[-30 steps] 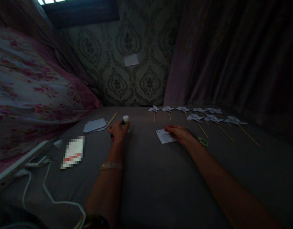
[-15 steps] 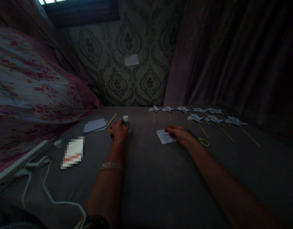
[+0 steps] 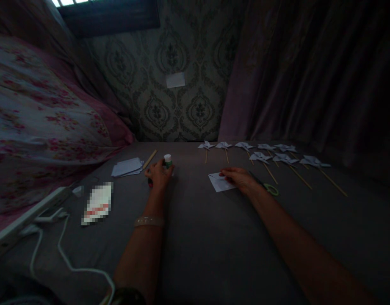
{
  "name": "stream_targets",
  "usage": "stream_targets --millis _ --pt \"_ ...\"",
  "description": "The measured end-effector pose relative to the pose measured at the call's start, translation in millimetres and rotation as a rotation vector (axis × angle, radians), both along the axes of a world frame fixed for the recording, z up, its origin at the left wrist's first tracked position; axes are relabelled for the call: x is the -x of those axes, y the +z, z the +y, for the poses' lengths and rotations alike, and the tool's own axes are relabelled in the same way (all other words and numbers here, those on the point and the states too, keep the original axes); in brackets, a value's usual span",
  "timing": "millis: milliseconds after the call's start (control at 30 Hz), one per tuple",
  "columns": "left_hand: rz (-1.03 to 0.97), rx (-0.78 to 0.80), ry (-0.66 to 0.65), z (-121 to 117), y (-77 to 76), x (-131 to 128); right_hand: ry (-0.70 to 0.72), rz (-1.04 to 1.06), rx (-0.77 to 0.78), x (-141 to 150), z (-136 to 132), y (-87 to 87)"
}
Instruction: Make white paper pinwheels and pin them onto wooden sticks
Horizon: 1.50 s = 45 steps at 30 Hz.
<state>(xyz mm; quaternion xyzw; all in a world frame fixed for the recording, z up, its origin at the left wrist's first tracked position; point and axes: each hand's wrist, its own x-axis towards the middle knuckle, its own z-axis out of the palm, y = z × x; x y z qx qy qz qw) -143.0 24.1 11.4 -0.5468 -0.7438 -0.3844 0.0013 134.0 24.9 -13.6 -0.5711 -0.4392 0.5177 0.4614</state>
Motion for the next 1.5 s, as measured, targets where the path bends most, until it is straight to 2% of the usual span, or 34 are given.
stream_targets --millis 167,333,467,600,700,767,867,1033,1167,1333,1500 --pt "-0.008 -0.013 -0.010 -2.5 2.3 -1.3 0.021 -0.212 -0.085 -1.9 -2.4 4.4" --pt "-0.052 -0.045 0.024 -1.2 3.6 -5.2 0.152 -0.420 -0.153 -6.3 -2.7 5.1" --pt "-0.107 -0.151 0.078 -1.7 5.7 -8.9 0.236 -0.542 -0.195 -12.1 -1.0 2.7" --pt "-0.134 -0.311 0.164 -7.4 13.7 -10.8 0.245 -0.614 -0.222 -17.6 0.3 5.4" --pt "-0.127 -0.406 0.168 -12.1 21.1 -17.0 0.235 -0.651 -0.212 -20.0 0.5 9.2" --pt "-0.094 -0.442 0.110 -13.4 23.5 -27.1 0.226 -0.674 -0.212 -21.6 0.4 11.7" --pt "-0.028 -0.419 -0.081 -13.5 20.1 -50.7 0.198 -0.697 -0.262 -26.2 0.6 16.1" --pt "0.098 -0.209 -0.479 -15.7 1.2 -88.7 0.100 -0.708 -0.292 -38.4 -0.3 28.2" --pt "0.173 -0.064 -0.673 -16.5 -13.0 -98.6 0.085 -0.743 -0.304 -42.0 -1.2 36.1" --pt "0.229 0.024 -0.734 -10.4 -23.6 -95.1 0.120 -0.838 -0.358 -34.3 -8.6 26.5" --pt "0.149 0.070 -0.669 -5.9 -28.0 -90.2 0.211 -0.872 -0.410 -19.1 -31.3 3.8"
